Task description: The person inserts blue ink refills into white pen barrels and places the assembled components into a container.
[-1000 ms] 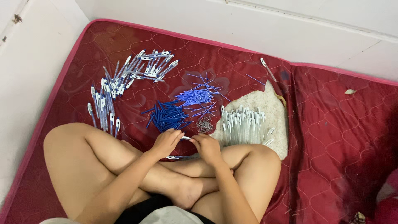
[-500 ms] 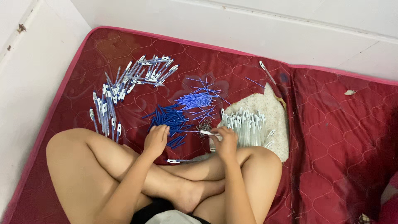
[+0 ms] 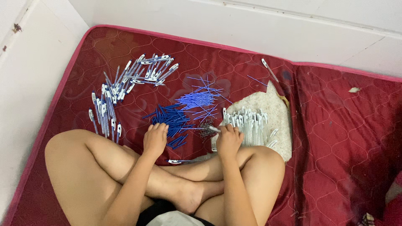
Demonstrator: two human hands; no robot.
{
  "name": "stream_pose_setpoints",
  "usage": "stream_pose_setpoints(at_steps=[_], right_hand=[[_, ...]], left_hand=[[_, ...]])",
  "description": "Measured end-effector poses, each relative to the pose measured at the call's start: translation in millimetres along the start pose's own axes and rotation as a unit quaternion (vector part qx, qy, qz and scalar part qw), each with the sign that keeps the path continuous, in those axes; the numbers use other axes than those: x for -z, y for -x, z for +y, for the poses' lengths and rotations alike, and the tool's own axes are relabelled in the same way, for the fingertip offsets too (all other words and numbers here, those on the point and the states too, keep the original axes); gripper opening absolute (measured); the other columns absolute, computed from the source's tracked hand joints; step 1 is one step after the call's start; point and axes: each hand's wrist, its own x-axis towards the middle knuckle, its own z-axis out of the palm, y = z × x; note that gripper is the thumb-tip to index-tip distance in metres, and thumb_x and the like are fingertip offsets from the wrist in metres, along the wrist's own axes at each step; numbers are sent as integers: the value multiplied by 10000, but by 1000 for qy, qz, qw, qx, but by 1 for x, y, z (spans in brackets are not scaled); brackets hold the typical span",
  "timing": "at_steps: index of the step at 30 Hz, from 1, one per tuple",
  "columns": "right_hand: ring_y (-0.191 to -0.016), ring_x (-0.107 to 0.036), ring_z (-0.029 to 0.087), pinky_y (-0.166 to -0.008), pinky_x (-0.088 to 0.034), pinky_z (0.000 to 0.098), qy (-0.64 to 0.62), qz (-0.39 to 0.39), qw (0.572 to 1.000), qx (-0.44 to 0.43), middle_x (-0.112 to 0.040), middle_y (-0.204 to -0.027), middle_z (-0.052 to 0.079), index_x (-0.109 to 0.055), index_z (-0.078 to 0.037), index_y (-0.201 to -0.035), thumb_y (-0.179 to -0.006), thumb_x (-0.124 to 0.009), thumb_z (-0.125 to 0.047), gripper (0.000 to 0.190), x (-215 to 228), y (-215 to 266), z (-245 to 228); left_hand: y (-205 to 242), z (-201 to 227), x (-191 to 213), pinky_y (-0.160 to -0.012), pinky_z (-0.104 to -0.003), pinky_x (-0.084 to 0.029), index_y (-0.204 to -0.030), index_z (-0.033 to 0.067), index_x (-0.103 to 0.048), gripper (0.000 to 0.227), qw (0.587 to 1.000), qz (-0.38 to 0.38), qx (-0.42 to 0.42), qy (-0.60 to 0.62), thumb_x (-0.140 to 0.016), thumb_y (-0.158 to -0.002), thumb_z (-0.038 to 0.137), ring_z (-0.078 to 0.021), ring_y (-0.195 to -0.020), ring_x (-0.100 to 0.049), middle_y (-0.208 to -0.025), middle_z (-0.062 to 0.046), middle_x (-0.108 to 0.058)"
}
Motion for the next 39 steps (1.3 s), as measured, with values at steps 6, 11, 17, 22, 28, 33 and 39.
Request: stream_pose_setpoints(at_steps=[6, 11, 17, 22, 28, 33, 39], right_hand=[[-988, -739, 390, -870, -531, 511, -293, -208, 927, -108, -787, -901, 105, -768, -149, -1000, -981, -658, -447, 318, 11, -11, -5], [-772, -702, 321, -719, -499, 412, -386, -227, 881, -149, -726, -802, 134, -768, -75, -948, -965, -706, -348, 281, -8, -15, -1], [-789, -706, 322, -699, -498, 408, -412, -217, 863, -197, -739, -836, 156, -764, -40, -962, -964, -703, -318, 285, -38, -17, 13], [-766, -672, 310, -701, -497, 409, -412, -221, 862, -195, -717, -803, 166, -766, -16, -948, -956, -698, -310, 302, -49, -20, 17], [-732, -640, 282, -675, -469, 402, -431, -200, 853, -215, -680, -744, 137, -761, -28, -906, -935, -709, -309, 288, -85, -14, 28], [-687, -549, 189, -629, -404, 322, -494, -161, 824, -228, -608, -657, 63, -736, -59, -797, -910, -734, -276, 245, -117, -14, 41], [-686, -567, 196, -629, -412, 318, -501, -151, 817, -242, -635, -655, 75, -726, -53, -784, -917, -741, -294, 276, -133, -10, 48]], left_hand=[[1, 1, -5, -730, -415, -532, -859, 148, -606, 406, 999, -12, -14, 33, -398, -1112, 387, -293, -883, -615, -800, -49, -593], [1, 0, -2, -775, -443, -539, -865, 141, -602, 396, 998, -19, -1, 52, -392, -1115, 364, -321, -907, -621, -825, -70, -611], [0, -4, 1, -763, -475, -535, -861, 125, -583, 419, 996, -8, 56, 73, -356, -1132, 351, -345, -881, -619, -824, -89, -609], [-5, -13, -7, -763, -465, -556, -872, 157, -606, 427, 992, -4, 118, 32, -355, -1129, 389, -322, -897, -645, -859, -61, -653], [-4, 21, -5, -872, -508, -507, -1239, 164, -633, 396, 989, 64, 76, -113, -580, -1006, 479, -341, -1127, -572, -1225, -92, -603], [-24, 47, -45, -1043, -503, -360, -1439, 301, -536, 438, 949, 113, -239, -171, -454, -1045, 473, -242, -1234, -514, -1278, 10, -595], [-68, 26, -56, -1089, -501, -299, -1072, 316, -637, 157, 916, 94, -324, -219, -485, -1032, 308, -144, -1171, -490, -1048, 101, -621]])
